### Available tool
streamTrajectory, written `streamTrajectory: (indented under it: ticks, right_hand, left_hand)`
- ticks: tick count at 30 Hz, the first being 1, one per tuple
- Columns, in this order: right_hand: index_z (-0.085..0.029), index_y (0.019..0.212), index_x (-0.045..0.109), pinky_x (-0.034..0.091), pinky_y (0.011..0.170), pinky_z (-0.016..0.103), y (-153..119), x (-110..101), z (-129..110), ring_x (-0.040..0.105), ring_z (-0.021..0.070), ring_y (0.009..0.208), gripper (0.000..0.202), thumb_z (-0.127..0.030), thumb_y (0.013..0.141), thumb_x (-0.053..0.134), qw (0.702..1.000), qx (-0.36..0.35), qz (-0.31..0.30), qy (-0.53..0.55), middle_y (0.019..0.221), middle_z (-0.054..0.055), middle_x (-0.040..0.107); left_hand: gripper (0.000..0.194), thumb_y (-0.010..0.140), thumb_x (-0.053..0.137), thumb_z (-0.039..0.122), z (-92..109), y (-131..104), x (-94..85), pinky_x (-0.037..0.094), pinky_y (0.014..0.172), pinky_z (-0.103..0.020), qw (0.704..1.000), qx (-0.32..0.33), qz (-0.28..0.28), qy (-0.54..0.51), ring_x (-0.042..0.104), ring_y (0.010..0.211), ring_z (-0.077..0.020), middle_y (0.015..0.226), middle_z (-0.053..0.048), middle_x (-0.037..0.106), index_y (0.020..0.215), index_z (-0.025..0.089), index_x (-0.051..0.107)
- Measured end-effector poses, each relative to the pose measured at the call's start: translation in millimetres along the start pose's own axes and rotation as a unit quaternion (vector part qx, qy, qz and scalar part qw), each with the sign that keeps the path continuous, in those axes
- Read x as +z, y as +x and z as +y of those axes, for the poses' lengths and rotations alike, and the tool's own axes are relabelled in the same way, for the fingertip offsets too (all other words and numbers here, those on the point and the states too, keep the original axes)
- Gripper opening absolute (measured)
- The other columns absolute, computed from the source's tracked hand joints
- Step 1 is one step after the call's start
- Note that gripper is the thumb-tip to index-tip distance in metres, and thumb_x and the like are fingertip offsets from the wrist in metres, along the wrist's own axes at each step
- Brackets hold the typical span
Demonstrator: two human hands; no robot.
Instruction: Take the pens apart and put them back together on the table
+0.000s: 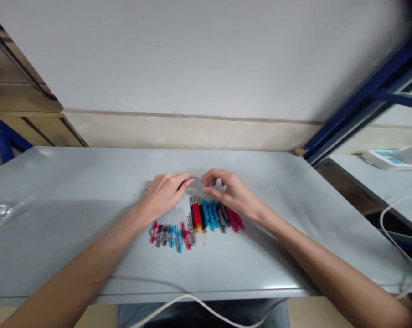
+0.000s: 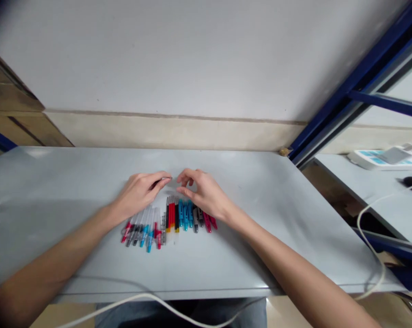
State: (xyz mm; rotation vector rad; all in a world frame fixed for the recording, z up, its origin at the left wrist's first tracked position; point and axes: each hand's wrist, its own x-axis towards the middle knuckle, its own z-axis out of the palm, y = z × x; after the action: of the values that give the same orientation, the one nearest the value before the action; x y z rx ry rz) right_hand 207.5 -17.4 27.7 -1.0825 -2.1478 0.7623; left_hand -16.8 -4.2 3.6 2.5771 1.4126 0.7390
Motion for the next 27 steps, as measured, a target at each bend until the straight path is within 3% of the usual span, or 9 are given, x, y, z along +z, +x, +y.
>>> streamTrajectory:
  ticks: [3,7,13,21,27]
  right_hand:
    - [-0.022,0.105,0.068,0.046,0.088,0.037,-4.2,-10.4,-2.3,0.059,0.0237,0.101,0.018,-0.033,0.092,0.067,0.995,0.009,-0.075,-0.062,0.106,0.007,0.068]
    - [-0.024,0.118,0.065,0.046,0.094,0.041,-8.9,-21.6,-6.5,0.056,0.0267,0.112,0.030,-0.036,0.091,0.069,0.986,0.016,-0.131,-0.099,0.119,0.009,0.063]
    - [-0.028,0.148,0.041,0.043,0.105,0.046,-19.7,-26.5,-18.2,0.047,0.0300,0.127,0.085,-0.036,0.075,0.083,0.964,0.050,-0.228,-0.129,0.139,0.010,0.053]
    - [-0.038,0.154,0.034,0.045,0.104,0.049,-45.4,-47.4,-2.8,0.051,0.0353,0.127,0.097,-0.026,0.071,0.082,0.962,0.056,-0.223,-0.146,0.140,0.008,0.054]
    - [-0.036,0.152,0.039,0.049,0.102,0.047,-52.1,-52.1,7.3,0.055,0.0342,0.125,0.091,-0.016,0.072,0.077,0.966,0.055,-0.209,-0.145,0.138,0.008,0.057]
  left_hand:
    - [0.030,0.105,0.040,0.038,-5.0,0.2,-1.5,0.041,0.068,-0.027,1.000,-0.010,0.008,0.006,0.068,0.075,-0.0163,0.089,0.001,0.075,0.116,0.029,0.067]
    - [0.033,0.106,0.037,0.038,-4.1,0.2,-2.4,0.039,0.064,-0.027,1.000,-0.007,-0.001,0.022,0.065,0.069,-0.0162,0.079,0.000,0.071,0.110,0.027,0.067]
    - [0.033,0.106,0.036,0.035,-1.3,0.8,-2.4,0.036,0.062,-0.028,1.000,0.006,-0.008,0.028,0.064,0.072,-0.0161,0.083,0.000,0.072,0.101,0.026,0.067]
    - [0.032,0.104,0.039,0.038,-6.1,-0.4,1.8,0.037,0.058,-0.028,0.999,0.005,-0.002,0.032,0.065,0.067,-0.0175,0.081,0.000,0.073,0.105,0.027,0.069]
    - [0.030,0.104,0.040,0.036,-6.5,0.3,1.8,0.039,0.057,-0.027,1.000,-0.002,-0.018,0.024,0.065,0.065,-0.0172,0.076,0.000,0.071,0.112,0.027,0.067]
